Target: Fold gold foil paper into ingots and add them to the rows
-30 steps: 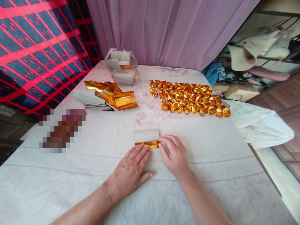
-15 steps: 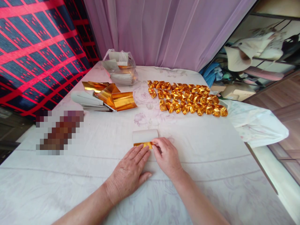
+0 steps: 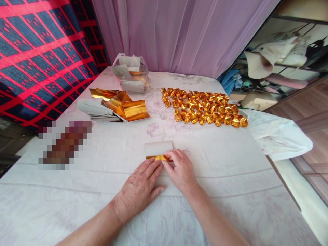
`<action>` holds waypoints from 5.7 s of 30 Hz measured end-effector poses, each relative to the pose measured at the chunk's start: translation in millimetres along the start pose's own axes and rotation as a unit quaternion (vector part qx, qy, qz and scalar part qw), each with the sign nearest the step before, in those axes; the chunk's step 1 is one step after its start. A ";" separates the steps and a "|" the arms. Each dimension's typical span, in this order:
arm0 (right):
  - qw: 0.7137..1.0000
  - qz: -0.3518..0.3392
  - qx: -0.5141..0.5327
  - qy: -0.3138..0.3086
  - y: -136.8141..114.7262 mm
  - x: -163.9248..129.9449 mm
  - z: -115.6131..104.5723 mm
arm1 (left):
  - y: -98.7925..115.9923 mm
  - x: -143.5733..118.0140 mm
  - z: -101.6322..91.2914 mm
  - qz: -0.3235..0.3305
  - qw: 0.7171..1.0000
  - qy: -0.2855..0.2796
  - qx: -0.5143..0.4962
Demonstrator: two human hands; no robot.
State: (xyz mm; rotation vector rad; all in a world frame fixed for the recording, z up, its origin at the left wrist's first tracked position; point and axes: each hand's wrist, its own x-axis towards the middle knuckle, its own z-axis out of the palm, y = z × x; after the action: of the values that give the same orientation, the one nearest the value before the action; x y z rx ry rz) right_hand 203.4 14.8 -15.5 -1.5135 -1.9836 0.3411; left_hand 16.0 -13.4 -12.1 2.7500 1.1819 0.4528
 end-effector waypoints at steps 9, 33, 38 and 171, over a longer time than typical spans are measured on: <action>0.999 -0.005 0.039 -0.008 3.8 0.2 -1.6 | -1.1 -2.3 -5.4 0.001 1.000 0.016 0.027; 1.000 0.018 -0.021 -0.002 -6.0 3.0 1.9 | 1.0 -3.4 -9.1 -0.044 0.999 0.011 0.023; 0.999 0.025 -0.035 0.007 -8.9 4.9 4.2 | -0.3 -4.1 -9.5 -0.039 0.999 0.010 0.028; 0.988 0.005 0.120 -0.101 18.5 9.6 -21.7 | -36.5 -8.2 -23.6 -0.031 0.998 0.051 0.005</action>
State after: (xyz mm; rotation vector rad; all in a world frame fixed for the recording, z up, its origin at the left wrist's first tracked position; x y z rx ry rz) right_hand 229.5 26.1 -5.7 -1.3814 -2.0041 0.7368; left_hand -22.0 5.5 0.4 2.7175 1.2924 0.5887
